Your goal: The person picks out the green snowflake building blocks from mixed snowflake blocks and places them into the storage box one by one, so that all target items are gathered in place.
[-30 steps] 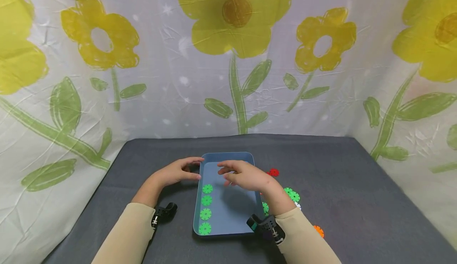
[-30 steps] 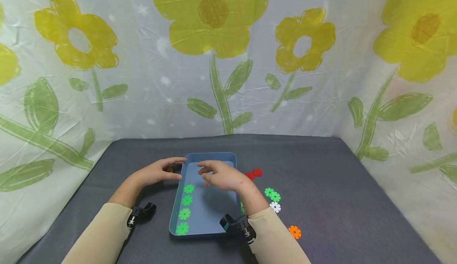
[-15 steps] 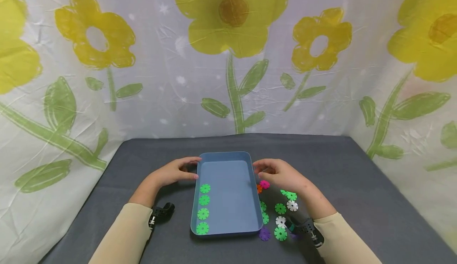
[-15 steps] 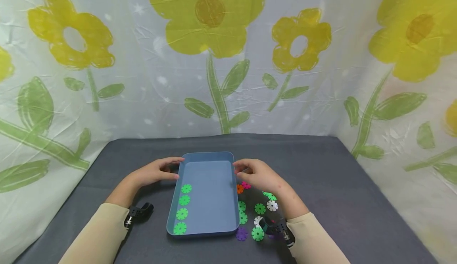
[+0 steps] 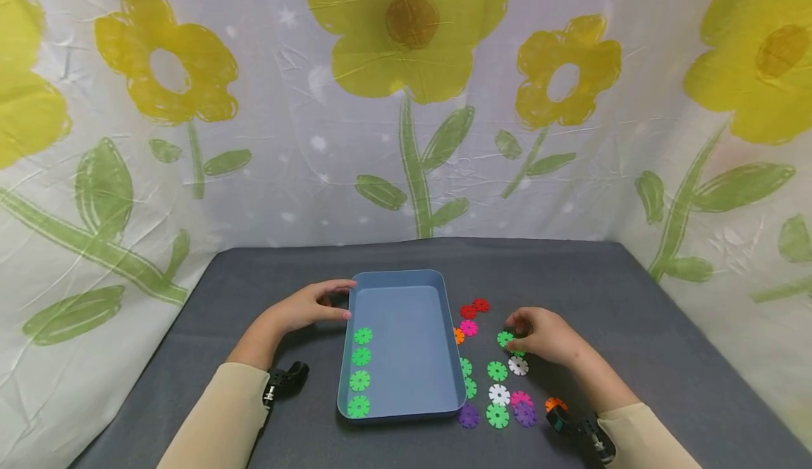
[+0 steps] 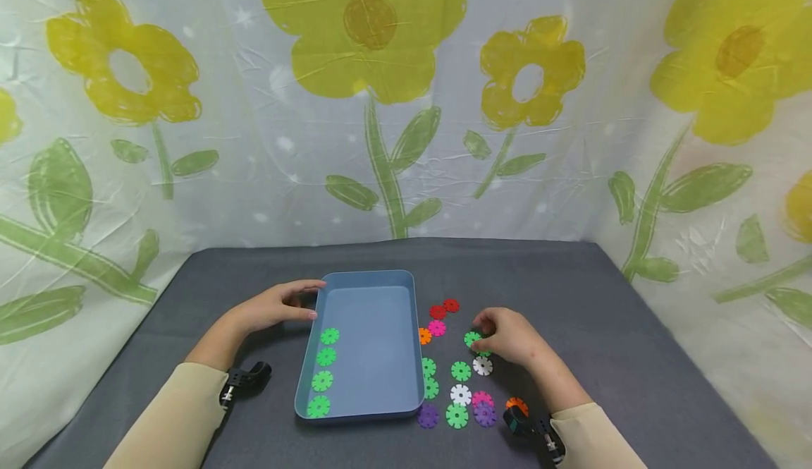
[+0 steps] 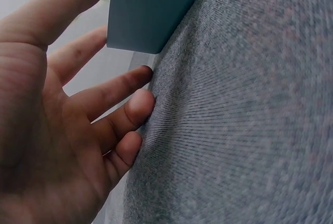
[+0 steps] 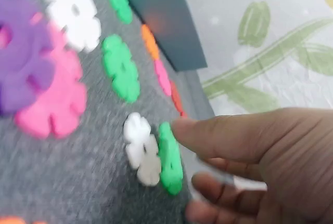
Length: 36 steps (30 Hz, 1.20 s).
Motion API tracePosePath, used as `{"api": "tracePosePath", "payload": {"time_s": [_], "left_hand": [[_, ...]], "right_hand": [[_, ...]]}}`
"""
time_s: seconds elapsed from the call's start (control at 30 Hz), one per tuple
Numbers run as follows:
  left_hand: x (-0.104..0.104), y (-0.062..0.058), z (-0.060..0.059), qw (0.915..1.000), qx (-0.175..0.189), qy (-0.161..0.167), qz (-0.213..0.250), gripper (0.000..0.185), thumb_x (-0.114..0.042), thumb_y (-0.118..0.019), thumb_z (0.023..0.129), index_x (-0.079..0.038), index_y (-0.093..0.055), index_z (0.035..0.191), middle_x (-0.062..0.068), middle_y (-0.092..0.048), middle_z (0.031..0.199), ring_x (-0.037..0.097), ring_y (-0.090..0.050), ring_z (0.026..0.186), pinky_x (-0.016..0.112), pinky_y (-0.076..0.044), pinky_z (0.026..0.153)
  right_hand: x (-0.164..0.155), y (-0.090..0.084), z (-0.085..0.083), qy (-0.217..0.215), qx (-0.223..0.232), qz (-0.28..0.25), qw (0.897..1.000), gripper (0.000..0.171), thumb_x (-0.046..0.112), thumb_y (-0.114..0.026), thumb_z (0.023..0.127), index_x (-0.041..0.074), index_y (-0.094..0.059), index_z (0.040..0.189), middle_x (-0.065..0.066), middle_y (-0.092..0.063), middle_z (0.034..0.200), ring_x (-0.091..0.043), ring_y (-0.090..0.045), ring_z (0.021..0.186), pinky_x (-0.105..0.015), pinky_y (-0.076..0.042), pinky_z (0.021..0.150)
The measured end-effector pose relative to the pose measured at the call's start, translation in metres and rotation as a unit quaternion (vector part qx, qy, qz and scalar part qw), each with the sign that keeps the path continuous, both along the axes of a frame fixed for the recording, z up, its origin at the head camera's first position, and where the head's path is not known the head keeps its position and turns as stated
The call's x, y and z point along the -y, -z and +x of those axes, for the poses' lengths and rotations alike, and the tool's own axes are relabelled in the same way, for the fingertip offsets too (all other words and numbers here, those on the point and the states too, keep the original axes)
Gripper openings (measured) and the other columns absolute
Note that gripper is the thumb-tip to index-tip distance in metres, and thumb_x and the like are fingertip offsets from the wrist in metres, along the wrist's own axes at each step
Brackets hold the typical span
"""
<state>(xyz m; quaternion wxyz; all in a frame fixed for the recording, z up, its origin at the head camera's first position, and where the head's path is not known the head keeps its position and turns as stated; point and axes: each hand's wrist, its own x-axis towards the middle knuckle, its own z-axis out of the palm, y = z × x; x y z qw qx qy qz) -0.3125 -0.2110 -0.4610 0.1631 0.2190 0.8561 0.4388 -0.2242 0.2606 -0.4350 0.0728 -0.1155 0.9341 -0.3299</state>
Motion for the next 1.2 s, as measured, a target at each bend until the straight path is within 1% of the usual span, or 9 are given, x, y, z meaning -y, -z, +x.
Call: {"api": "tracePosePath", "payload": {"time_s": [0.13,0.27,0.37,0.5,0.73,0.83,0.97,1.07,1.2], "left_hand": [[0.000,0.001,0.001,1.0000,0.000,-0.001,0.000,0.072,-0.033,-0.078,0.094,-0.020,-0.045,0.157,0.016,-0.044,0.156,0.038,-0.046,0.136,0.058,-0.043,0.102],[0.001,0.001,0.000,1.0000,-0.001,0.001,0.001,0.073,-0.034,-0.078,0.094,-0.020,-0.045,0.157,0.016,-0.044,0.155,0.037,-0.049,0.133,0.057,-0.045,0.100],[0.001,0.001,0.000,1.0000,-0.005,0.007,0.003,0.073,-0.033,-0.078,0.094,-0.018,-0.045,0.157,0.018,-0.044,0.155,0.036,-0.051,0.131,0.055,-0.046,0.099],[0.001,0.000,-0.001,0.9999,-0.009,0.009,0.000,0.073,-0.033,-0.078,0.094,-0.017,-0.044,0.157,0.018,-0.044,0.155,0.035,-0.052,0.128,0.053,-0.047,0.098],[0.000,0.000,-0.002,0.9999,-0.011,0.004,-0.007,0.074,-0.035,-0.078,0.094,-0.016,-0.045,0.157,0.018,-0.045,0.154,0.034,-0.053,0.125,0.053,-0.048,0.095],[0.001,-0.001,-0.002,0.9999,-0.012,0.009,-0.005,0.073,-0.034,-0.078,0.094,-0.016,-0.045,0.157,0.018,-0.045,0.154,0.032,-0.055,0.120,0.052,-0.048,0.093],[0.002,-0.001,-0.003,0.9997,-0.017,0.017,-0.002,0.072,-0.033,-0.078,0.094,-0.015,-0.045,0.157,0.018,-0.044,0.155,0.027,-0.057,0.107,0.046,-0.049,0.086],[0.002,-0.001,-0.004,0.9996,-0.020,0.018,-0.002,0.073,-0.034,-0.078,0.094,-0.015,-0.045,0.157,0.019,-0.044,0.155,0.025,-0.057,0.103,0.043,-0.049,0.082],[0.002,0.000,-0.004,0.9997,-0.017,0.015,-0.004,0.072,-0.033,-0.077,0.095,-0.016,-0.045,0.157,0.018,-0.044,0.155,0.026,-0.057,0.103,0.044,-0.049,0.083]], "right_hand": [[-0.002,0.001,0.005,0.038,0.006,0.041,0.998,0.035,0.024,-0.092,0.077,0.005,-0.070,0.096,-0.001,-0.061,0.085,-0.017,-0.054,0.075,-0.037,-0.047,0.067],[0.001,0.000,0.009,0.051,-0.009,0.080,0.995,0.028,0.026,-0.090,0.077,0.008,-0.071,0.089,0.002,-0.063,0.079,-0.016,-0.055,0.069,-0.036,-0.047,0.062],[0.005,-0.001,0.011,0.050,-0.024,0.111,0.992,0.024,0.023,-0.085,0.077,0.009,-0.071,0.089,0.002,-0.063,0.079,-0.015,-0.054,0.066,-0.037,-0.046,0.060],[0.011,-0.006,0.008,0.043,-0.045,0.134,0.989,0.024,0.020,-0.082,0.076,0.009,-0.070,0.093,0.001,-0.063,0.083,-0.015,-0.054,0.070,-0.038,-0.048,0.062],[0.032,-0.032,-0.010,0.009,-0.093,0.133,0.987,0.022,0.018,-0.078,0.081,0.009,-0.072,0.100,-0.003,-0.065,0.091,-0.018,-0.057,0.076,-0.041,-0.050,0.066],[0.047,-0.046,-0.017,-0.005,-0.107,0.133,0.985,0.025,0.020,-0.079,0.082,0.010,-0.073,0.105,-0.004,-0.066,0.095,-0.020,-0.059,0.081,-0.042,-0.050,0.067],[0.073,-0.061,-0.023,-0.026,-0.114,0.127,0.985,0.027,0.020,-0.078,0.084,0.012,-0.074,0.108,-0.004,-0.066,0.101,-0.021,-0.061,0.088,-0.043,-0.051,0.072],[0.094,-0.068,-0.025,-0.051,-0.126,0.121,0.983,0.027,0.019,-0.077,0.085,0.012,-0.075,0.112,-0.003,-0.065,0.103,-0.021,-0.060,0.090,-0.043,-0.051,0.075],[0.121,-0.072,-0.030,-0.086,-0.136,0.116,0.980,0.030,0.015,-0.077,0.088,0.011,-0.076,0.117,-0.003,-0.064,0.107,-0.020,-0.060,0.092,-0.041,-0.051,0.077]]}}
